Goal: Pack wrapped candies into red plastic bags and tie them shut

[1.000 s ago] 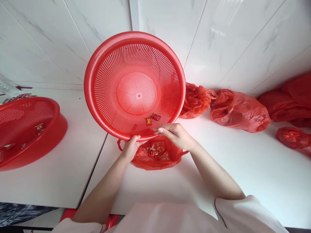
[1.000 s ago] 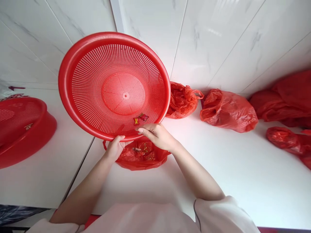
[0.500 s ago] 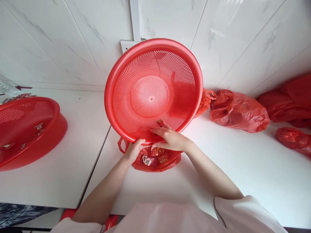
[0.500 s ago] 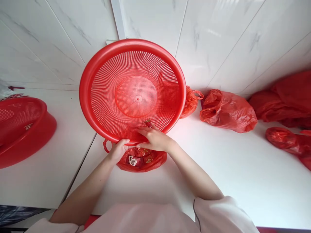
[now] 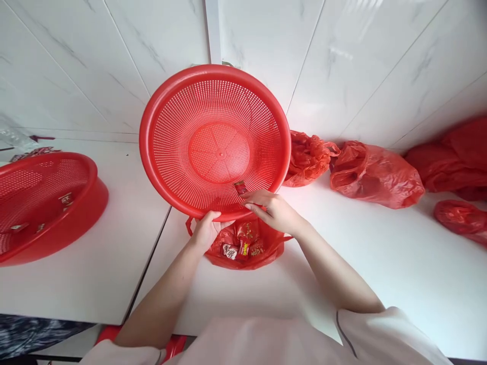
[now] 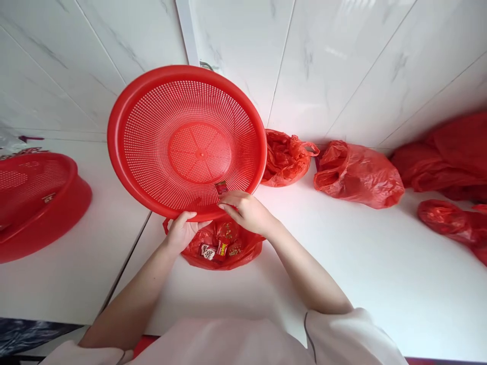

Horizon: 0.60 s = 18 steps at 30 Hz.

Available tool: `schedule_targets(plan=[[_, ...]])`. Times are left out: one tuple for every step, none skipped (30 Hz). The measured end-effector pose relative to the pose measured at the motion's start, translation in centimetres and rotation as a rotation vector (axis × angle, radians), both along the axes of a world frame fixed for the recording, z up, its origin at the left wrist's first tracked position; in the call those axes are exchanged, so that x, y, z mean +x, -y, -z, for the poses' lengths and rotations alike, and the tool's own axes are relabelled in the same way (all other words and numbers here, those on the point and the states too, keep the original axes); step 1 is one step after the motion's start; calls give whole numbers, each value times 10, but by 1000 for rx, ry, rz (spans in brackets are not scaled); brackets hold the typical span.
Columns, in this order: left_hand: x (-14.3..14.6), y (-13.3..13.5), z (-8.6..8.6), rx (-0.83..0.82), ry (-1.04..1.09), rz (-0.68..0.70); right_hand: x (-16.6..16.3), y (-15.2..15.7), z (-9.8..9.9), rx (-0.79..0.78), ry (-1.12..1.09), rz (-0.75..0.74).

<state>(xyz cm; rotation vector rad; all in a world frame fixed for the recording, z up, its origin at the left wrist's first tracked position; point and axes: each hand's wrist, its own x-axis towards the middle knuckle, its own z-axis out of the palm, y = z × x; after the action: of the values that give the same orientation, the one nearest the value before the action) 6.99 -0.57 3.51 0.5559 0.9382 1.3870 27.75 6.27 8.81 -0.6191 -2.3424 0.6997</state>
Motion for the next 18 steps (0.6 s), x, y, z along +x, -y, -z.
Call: schedule_targets(plan=[[1,0,0,-1,4,14,0,-2,2,36,29,22],[2,1,0,2,6,37,0,-3,5,67,65,45],[4,2,-1,9,8,67,0,-5,7,94,107,69],[5,3,-1,20,9,98,-1,-5,10,117,155,96],[7,4,-1,34,8,127,-1,-6,14,137,208,129],[9,5,-1,44,6,157,-2,-6,17,150,267,164],[10,7,-1,49,0,182,-2,-6,21,154,328,193],[11,8,-1,45,-15,197,-3,-6,24,151,385,211],[12,9,0,33,-36,204,-3,-6,26,139,433,213],[12,9,0,17,-55,204,-3,-5,27,121,466,199],[12,9,1,4,-70,201,-2,-5,27,102,482,171],[12,9,1,-1,-78,194,-1,-5,26,85,482,138],[11,9,1,2,-76,186,0,-5,23,70,466,104],[10,8,0,9,-65,185,2,-5,20,55,438,66],[9,7,0,21,-52,181,4,-6,16,39,404,20],[8,6,-1,30,-42,169,5,-6,13,21,367,-31],[6,5,-2,35,-39,152,7,-6,9,1,325,-79],[5,5,-3,36,-39,126,8,-6,5,-18,281,-119]])
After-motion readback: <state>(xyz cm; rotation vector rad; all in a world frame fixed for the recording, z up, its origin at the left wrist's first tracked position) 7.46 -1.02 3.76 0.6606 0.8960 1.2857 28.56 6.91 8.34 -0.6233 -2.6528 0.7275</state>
